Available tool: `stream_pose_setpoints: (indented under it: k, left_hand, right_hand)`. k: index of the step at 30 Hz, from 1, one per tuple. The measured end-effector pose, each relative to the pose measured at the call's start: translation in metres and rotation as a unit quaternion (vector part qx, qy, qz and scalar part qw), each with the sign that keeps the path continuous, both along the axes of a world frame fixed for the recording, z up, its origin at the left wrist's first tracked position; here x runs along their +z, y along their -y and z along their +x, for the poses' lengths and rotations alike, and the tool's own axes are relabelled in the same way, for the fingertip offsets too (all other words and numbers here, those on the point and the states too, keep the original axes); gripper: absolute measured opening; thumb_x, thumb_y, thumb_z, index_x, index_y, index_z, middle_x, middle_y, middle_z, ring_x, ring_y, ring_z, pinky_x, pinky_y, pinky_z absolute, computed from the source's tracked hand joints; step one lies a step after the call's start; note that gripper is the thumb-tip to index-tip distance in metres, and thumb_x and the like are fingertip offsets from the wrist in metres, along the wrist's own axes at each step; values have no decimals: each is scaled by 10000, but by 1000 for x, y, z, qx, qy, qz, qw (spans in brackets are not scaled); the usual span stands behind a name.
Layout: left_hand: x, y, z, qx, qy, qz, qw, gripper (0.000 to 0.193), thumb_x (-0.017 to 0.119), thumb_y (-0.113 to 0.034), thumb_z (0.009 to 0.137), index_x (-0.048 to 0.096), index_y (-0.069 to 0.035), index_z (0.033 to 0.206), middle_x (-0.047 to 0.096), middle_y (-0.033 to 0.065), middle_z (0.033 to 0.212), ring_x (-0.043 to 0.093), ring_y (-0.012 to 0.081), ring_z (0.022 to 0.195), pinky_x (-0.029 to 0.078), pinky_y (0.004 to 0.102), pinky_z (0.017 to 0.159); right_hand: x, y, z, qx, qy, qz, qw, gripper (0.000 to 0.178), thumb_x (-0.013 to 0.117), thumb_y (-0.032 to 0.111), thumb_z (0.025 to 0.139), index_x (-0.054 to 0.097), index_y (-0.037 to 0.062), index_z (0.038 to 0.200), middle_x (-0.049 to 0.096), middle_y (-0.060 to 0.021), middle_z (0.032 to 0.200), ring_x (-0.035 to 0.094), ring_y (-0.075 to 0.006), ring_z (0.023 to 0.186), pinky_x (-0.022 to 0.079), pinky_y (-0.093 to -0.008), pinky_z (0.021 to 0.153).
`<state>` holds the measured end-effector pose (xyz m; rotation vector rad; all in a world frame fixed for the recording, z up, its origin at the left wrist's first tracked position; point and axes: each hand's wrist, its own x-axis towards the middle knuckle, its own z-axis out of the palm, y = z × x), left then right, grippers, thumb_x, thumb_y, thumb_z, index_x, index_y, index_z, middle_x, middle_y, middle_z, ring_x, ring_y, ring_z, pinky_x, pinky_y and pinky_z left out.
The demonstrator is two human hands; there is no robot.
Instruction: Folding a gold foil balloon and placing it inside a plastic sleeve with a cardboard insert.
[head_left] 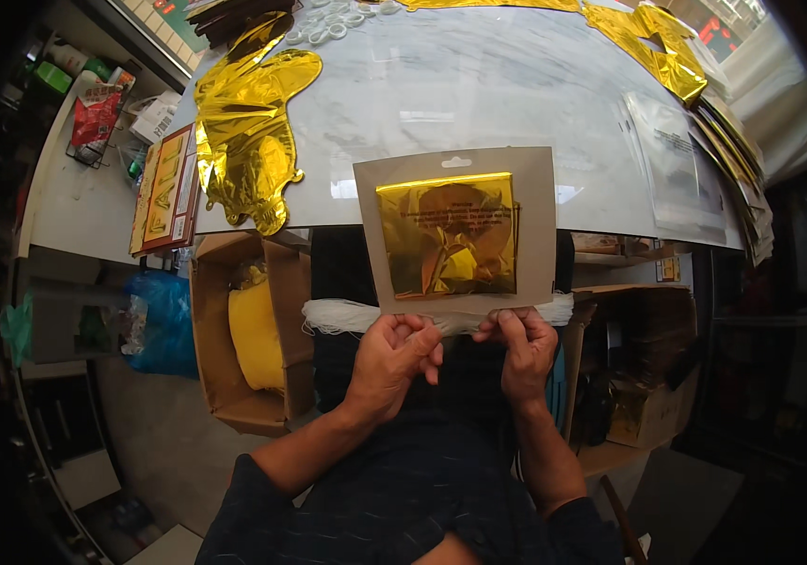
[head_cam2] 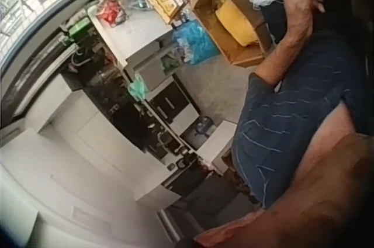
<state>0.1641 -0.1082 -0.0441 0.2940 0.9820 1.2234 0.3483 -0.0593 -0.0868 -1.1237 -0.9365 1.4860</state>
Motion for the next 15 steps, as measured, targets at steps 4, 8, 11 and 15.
stream_pose_setpoints:
  k: [4,8,11,15]
  left_hand:
    - [-8,0,-5,47,-27,36,998,372,750,-103,1001,495,15,1244,632,124,1119,691,173,915,622,278,666]
    - [-14,0,-7,70,-29,32,997,313,740,-97,1007,522,-11,1214,651,111,1114,691,165,922,642,297,716]
    - [-9,-1,-6,128,-37,12,991,265,733,-89,1011,531,-32,1174,690,110,1092,713,174,939,650,302,724]
    - [-16,1,-16,139,-26,39,989,254,732,-78,1007,529,-50,1157,726,119,1064,739,192,959,662,316,736]
  right_hand:
    - [2,0,3,25,0,-16,1000,240,596,123,1036,692,-68,926,710,-147,845,704,-216,702,621,-343,707]
    - [6,1,4,19,-25,-26,999,233,588,114,1032,677,-65,912,702,-160,840,704,-231,689,630,-366,708]
    - [10,3,5,26,-79,-41,996,229,586,124,1033,662,-63,925,696,-172,839,703,-244,681,638,-394,718]
    - [15,2,3,33,-99,-36,994,225,584,136,1033,656,-69,976,701,-181,856,713,-260,714,643,-415,736]
